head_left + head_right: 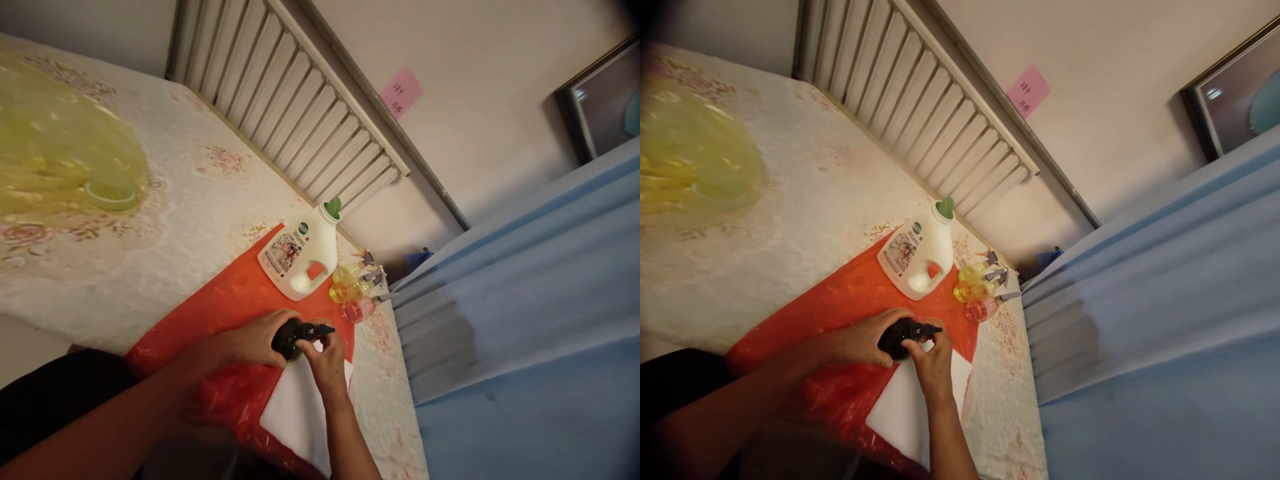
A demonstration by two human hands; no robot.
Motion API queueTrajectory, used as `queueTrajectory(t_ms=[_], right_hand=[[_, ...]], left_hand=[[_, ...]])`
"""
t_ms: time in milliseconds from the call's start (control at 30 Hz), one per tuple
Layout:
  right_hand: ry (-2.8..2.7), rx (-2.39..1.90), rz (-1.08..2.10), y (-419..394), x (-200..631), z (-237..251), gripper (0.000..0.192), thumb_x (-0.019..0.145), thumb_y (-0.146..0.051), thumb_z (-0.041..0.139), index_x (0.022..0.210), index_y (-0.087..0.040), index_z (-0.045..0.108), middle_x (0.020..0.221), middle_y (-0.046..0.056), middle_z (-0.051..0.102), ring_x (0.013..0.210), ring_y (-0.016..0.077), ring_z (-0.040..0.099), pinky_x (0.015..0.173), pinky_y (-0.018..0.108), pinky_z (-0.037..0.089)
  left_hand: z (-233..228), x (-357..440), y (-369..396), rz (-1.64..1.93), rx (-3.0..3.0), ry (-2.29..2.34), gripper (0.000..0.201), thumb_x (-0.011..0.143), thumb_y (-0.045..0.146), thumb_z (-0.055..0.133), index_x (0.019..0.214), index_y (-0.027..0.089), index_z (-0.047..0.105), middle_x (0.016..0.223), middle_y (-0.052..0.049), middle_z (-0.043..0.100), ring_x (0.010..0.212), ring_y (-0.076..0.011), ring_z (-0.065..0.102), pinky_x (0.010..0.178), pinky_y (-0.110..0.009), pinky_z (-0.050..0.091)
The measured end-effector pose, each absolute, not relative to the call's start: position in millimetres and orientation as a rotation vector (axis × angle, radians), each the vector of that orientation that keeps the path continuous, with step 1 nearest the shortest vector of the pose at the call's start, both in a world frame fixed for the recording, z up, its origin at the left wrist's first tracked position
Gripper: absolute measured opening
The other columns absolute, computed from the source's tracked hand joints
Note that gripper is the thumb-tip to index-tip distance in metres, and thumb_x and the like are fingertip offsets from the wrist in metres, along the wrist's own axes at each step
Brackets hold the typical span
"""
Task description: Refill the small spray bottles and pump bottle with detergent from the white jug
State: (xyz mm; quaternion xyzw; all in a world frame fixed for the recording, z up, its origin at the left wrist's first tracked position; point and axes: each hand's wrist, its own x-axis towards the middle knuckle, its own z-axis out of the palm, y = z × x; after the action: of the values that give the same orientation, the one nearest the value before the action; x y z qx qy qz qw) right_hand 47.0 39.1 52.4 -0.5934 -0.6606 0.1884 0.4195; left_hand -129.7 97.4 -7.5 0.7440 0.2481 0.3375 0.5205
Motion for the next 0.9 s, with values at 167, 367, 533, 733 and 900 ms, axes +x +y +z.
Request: queueTrajectory(t_ms=[167,367,533,733,900], right_hand=[[-1.662,-1.519,0.443,41,50,48,0.022,0.073,-0.026,0.079,0.089,-0.017,0.067,0.085,0.001,0.065,0.071,0.0168,0.057,0.068,0.030,0.048],[-1.690,-1.525,0.404,43,53,44,0.024,0.071,-0.022,0.082,0.089,-0.017,0.067,0.086,0.001,0.065,0.071,0.0167,0.058,0.068,0.029,0.049],[-1.683,-1.522,0.423,41,54,45,0.025,0.071,-0.023,0.082,0.092,-0.018,0.070,0.087,0.002,0.068,0.072,0.0174,0.058,0.068,0.030,0.050],[-1.665,-1.467,0.602,38,59,50,0.026,0.077,-0.030,0.078,0.100,-0.020,0.074,0.098,0.007,0.072,0.082,0.0209,0.063,0.077,0.033,0.052],[-1.690,-1.442,0.714,39,66,51,0.022,0.082,-0.032,0.073,0.101,-0.021,0.075,0.107,0.009,0.072,0.092,0.0239,0.065,0.086,0.038,0.053]], left_hand=[[-10,-128,98,0.814,1.796,0.614,0.076,0.059,0.018,0.078,0.129,0.023,0.051,0.128,-0.006,0.061,0.120,-0.0310,0.058,0.102,-0.042,0.048],[-16,-127,101,0.818,1.788,0.612,0.079,0.058,0.017,0.079,0.131,0.024,0.051,0.132,-0.006,0.060,0.124,-0.0324,0.056,0.105,-0.043,0.046],[-16,-128,101,0.816,1.786,0.624,0.079,0.057,0.018,0.080,0.130,0.024,0.052,0.133,-0.006,0.060,0.124,-0.0331,0.057,0.104,-0.043,0.047],[-3,-131,97,0.810,1.777,0.586,0.075,0.059,0.014,0.076,0.130,0.023,0.053,0.130,-0.006,0.062,0.123,-0.0302,0.058,0.105,-0.042,0.047],[-3,-131,99,0.805,1.756,0.560,0.081,0.057,0.015,0.079,0.133,0.026,0.052,0.135,-0.006,0.060,0.127,-0.0324,0.055,0.108,-0.044,0.045]])
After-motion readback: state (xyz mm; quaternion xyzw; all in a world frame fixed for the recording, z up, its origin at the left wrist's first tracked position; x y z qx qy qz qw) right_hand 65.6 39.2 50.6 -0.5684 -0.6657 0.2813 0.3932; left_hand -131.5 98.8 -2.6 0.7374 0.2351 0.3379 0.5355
